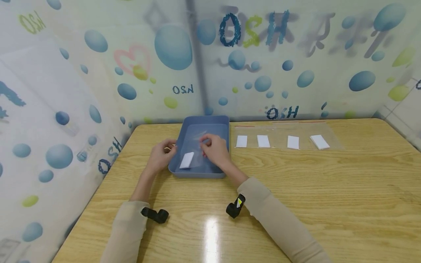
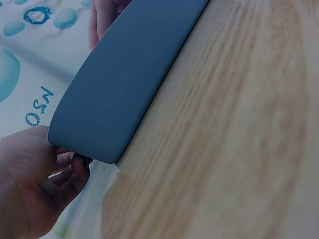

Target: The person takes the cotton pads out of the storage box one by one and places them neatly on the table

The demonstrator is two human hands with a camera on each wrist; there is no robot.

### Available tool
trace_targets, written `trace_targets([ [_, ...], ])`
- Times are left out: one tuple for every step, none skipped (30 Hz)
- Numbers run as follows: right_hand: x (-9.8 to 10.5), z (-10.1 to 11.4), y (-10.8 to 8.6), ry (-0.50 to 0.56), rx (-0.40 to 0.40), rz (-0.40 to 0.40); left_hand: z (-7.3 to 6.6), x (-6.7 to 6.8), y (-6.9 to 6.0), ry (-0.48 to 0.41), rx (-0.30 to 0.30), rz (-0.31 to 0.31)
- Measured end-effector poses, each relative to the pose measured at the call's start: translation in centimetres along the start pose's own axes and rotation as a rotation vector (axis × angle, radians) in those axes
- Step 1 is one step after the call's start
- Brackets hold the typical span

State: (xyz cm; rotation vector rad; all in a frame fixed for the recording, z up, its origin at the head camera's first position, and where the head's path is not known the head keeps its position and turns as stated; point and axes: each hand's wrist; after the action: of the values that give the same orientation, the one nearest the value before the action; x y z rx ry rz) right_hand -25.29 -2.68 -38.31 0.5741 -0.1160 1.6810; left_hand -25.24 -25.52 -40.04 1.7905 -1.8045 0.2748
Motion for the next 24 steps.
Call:
trace_targets([
  [0.1,0.1,0.0,0.007,0.008,-0.003,0.0,0.0,0.0,-0.001,0.0,0.0],
  [0.2,0.1,0.0,0.011,0.015,-0.006,0.0,0.0,0.0,-0.002,0.0,0.001],
  [0.3,0.2,0.0,0.013,0.023,-0.01,0.0,0.0,0.0,-0.003,0.0,0.001],
  [0.3,0.2,0.0,0.014,0.033,-0.014,0.0,0.0,0.0,-0.004,0.001,0.002],
  [0.4,0.2,0.1,0.013,0.043,-0.019,0.0,0.0,0.0,-0.006,0.001,0.003],
  [0.5,0.3,0.1,0.013,0.052,-0.026,0.0,0.0,0.0,-0.007,0.001,0.002],
  [0.5,0.3,0.1,0.013,0.06,-0.031,0.0,0.0,0.0,-0.007,0.001,0.002],
  [0.5,0.2,0.1,0.013,0.066,-0.036,0.0,0.0,0.0,-0.006,0.002,0.002],
  [0.6,0.2,0.1,0.012,0.073,-0.041,0.0,0.0,0.0,-0.005,0.003,0.001],
  [0.7,0.2,0.2,0.008,0.079,-0.046,0.0,0.0,0.0,-0.006,0.003,0.0],
  [0.7,0.2,0.2,0.007,0.085,-0.05,0.1,0.0,0.1,-0.006,0.003,-0.001],
  [0.8,0.2,0.2,0.009,0.09,-0.051,0.1,0.0,0.1,-0.006,0.002,-0.003],
  [0.9,0.2,0.2,0.011,0.095,-0.052,0.1,0.0,0.1,-0.005,0.002,-0.004],
  [1.0,0.2,0.2,0.016,0.1,-0.051,0.1,0.0,0.1,-0.005,0.002,-0.004],
  [1.0,0.3,0.1,0.021,0.104,-0.05,0.1,-0.1,0.1,-0.004,0.003,-0.004],
  [1.1,0.3,0.1,0.029,0.106,-0.047,0.1,0.0,0.1,-0.004,0.003,-0.002],
  [1.3,0.3,0.1,0.043,0.107,-0.044,0.1,0.0,0.1,-0.001,0.003,-0.002],
  [1.4,0.4,0.1,0.053,0.105,-0.041,0.1,0.0,0.1,0.002,0.003,0.0],
  [1.5,0.4,0.1,0.064,0.104,-0.039,0.1,0.0,0.1,0.004,0.004,0.001],
  [1.6,0.4,0.1,0.075,0.102,-0.037,0.1,0.0,0.1,0.005,0.005,0.001],
  [1.8,0.4,0.1,0.082,0.101,-0.037,0.1,0.0,0.1,0.007,0.005,0.002],
  [1.9,0.5,0.0,0.091,0.101,-0.039,0.1,0.0,0.1,0.008,0.005,0.001],
  [2.1,0.5,0.0,0.097,0.103,-0.04,0.1,0.0,0.1,0.009,0.005,0.0],
  [2.2,0.5,0.0,0.101,0.104,-0.042,0.1,-0.1,0.1,0.01,0.005,0.0],
])
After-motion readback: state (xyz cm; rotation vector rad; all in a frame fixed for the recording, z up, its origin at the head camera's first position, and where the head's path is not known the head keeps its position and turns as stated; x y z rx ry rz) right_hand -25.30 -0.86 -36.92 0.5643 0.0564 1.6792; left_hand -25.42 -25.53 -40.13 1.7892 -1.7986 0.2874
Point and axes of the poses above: each hand's wrist, its own y-axis towards the middle knuckle, its own x-axis out of the back of the hand, z = x × y, and after that the axes turned 5 degrees about -y, right-handed
